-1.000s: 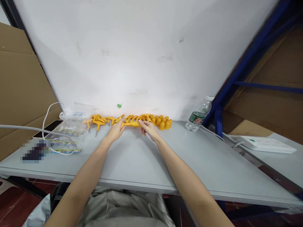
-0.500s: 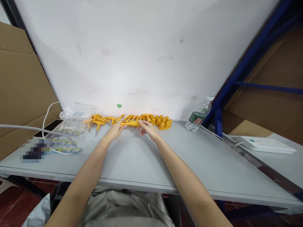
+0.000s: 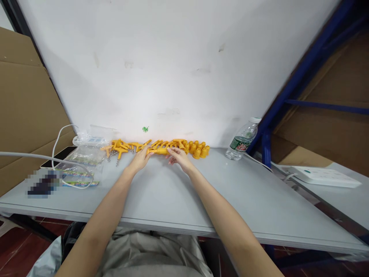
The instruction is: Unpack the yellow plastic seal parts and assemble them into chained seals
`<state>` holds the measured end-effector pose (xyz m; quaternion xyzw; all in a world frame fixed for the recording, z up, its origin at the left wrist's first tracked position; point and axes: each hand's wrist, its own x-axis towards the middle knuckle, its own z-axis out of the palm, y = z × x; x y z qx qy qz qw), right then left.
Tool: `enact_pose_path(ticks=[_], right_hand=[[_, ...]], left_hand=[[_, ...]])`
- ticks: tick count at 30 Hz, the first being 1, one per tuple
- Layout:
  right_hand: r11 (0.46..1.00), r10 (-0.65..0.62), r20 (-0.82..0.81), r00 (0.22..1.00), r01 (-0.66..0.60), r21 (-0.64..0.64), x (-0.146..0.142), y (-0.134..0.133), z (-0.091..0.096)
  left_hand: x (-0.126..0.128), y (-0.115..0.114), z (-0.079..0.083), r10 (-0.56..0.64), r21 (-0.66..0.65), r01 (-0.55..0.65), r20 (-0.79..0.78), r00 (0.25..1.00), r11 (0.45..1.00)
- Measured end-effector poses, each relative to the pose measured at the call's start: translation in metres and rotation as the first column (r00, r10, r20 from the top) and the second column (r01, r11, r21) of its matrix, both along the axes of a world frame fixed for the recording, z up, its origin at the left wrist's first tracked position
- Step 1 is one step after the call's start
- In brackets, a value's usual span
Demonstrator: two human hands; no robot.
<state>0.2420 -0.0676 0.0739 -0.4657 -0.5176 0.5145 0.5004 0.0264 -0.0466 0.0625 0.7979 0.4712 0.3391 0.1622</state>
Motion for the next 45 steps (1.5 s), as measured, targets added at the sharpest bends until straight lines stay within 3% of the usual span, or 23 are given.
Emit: enact_pose_path(ticks=[5, 8, 10, 12, 14, 19, 24, 27, 35, 45], right_hand=[[0.999, -0.040, -0.184, 0.982, 0.044, 0.017, -0.002, 0.009, -0.013], [0.960, -0.174, -0.145, 0.974, 0.200, 0.193, 0.005, 0.018, -0.025], [0.879, -0.311, 0.000, 0.951, 0.287, 0.381, 0.014, 0.025, -0.033], [0.779, -0.464, 0.212, 0.860, 0.282, 0.560, 0.024, 0.030, -0.040], [0.725, -0.564, 0.416, 0.713, 0.186, 0.663, 0.032, 0.035, -0.046], [0.746, -0.627, 0.693, 0.354, 0.018, 0.666, 0.038, 0.043, -0.055], [0.752, -0.647, 0.740, 0.183, -0.001, 0.659, 0.034, 0.044, -0.060], [0.759, -0.646, 0.749, 0.148, 0.016, 0.651, 0.034, 0.046, -0.061], [0.759, -0.648, 0.747, 0.148, 0.038, 0.650, 0.034, 0.050, -0.060], [0.772, -0.634, 0.748, 0.198, 0.092, 0.630, 0.037, 0.051, -0.062]], left_hand=[[0.000, 0.002, -0.008, 0.028, 0.019, -0.030, 0.069, 0.997, 0.999], [0.000, 0.003, -0.013, 0.019, 0.061, -0.022, 0.046, 0.999, 0.998], [0.001, 0.003, -0.015, 0.013, 0.100, -0.013, 0.008, 1.000, 0.995], [0.002, 0.003, -0.016, 0.011, 0.108, -0.008, -0.032, 0.999, 0.994], [0.004, 0.003, -0.017, 0.007, 0.086, -0.001, -0.064, 0.998, 0.996], [0.006, 0.003, -0.018, -0.002, 0.048, 0.007, -0.094, 0.996, 0.999], [0.006, 0.003, -0.019, -0.005, 0.022, 0.007, -0.118, 0.993, 1.000], [0.006, 0.003, -0.020, -0.013, 0.011, 0.015, -0.130, 0.991, 1.000], [0.007, 0.002, -0.022, -0.029, -0.004, 0.029, -0.140, 0.990, 1.000], [0.007, 0.002, -0.022, -0.037, -0.007, 0.037, -0.117, 0.992, 0.999]])
